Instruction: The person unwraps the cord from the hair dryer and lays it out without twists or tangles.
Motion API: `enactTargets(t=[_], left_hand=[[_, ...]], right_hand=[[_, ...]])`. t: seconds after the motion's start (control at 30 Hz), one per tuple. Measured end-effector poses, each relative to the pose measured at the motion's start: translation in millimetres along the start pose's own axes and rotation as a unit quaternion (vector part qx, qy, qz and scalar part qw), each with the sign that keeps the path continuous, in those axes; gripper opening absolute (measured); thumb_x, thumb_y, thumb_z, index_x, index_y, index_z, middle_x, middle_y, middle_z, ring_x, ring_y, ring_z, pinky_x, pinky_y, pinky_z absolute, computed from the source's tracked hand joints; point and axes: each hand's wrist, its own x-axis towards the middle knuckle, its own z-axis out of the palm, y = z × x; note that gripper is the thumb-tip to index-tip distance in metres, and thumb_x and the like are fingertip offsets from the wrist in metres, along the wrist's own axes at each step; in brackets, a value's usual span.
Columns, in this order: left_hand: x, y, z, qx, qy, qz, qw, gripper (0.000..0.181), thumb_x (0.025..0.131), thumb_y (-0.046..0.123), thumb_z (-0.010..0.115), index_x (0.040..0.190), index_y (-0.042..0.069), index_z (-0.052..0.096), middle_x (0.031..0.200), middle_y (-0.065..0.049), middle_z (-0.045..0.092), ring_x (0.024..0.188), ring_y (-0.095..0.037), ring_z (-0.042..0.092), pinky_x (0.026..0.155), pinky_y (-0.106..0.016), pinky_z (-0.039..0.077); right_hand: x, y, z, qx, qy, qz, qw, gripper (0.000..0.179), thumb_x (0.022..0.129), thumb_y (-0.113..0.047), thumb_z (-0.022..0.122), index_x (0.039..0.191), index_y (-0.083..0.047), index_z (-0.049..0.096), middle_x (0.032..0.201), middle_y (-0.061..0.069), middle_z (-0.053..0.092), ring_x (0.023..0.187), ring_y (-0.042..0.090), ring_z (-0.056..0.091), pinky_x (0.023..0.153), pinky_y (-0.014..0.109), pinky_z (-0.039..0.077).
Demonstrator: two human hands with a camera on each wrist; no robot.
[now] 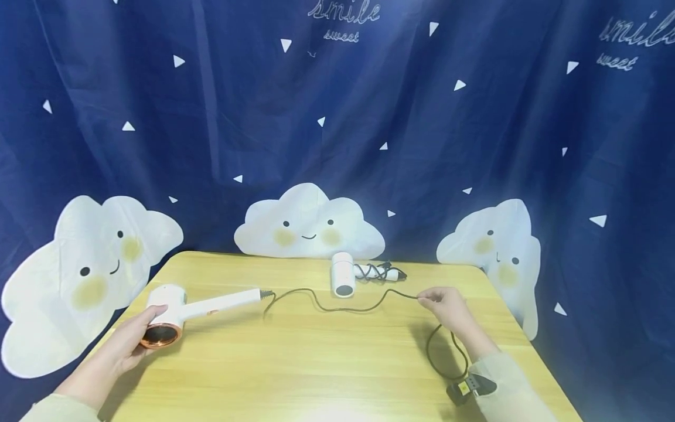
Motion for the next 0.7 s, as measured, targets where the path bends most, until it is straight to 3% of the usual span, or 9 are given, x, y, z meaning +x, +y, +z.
enactTargets(t=[0.27, 0.7], left_hand=[[-0.2, -4.7, -10.5, 0.018, -0.011, -0.011, 0.9997, 0.071, 0.103, 0.042, 0.047, 0.138, -0.017, 0.027, 0.102, -0.009, 0.057, 0.086, -0.016, 0.063, 0.079, -0.029, 0.058], [-3.4, -7.6, -24.0, 0.027, 0.000, -0.025, 0.9993, 0.067, 0.102, 0.043, 0.046, 0.130, -0.016, 0.036, 0.097, -0.007, 0.058, 0.083, -0.015, 0.062, 0.076, -0.029, 0.058]], right_hand=[[-4.0, 1, 1, -0.001, -0.028, 0.015, 0.9995, 0.017, 0.094, -0.011, 0.069, 0.102, 0.002, 0.074, 0.097, 0.012, 0.073, 0.082, 0.016, 0.060, 0.067, 0.027, 0.049], [-5.0, 3, 0, 0.000, -0.054, 0.028, 0.9982, 0.018, 0.094, -0.011, 0.068, 0.103, 0.003, 0.074, 0.101, 0.013, 0.072, 0.087, 0.017, 0.060, 0.072, 0.030, 0.050]])
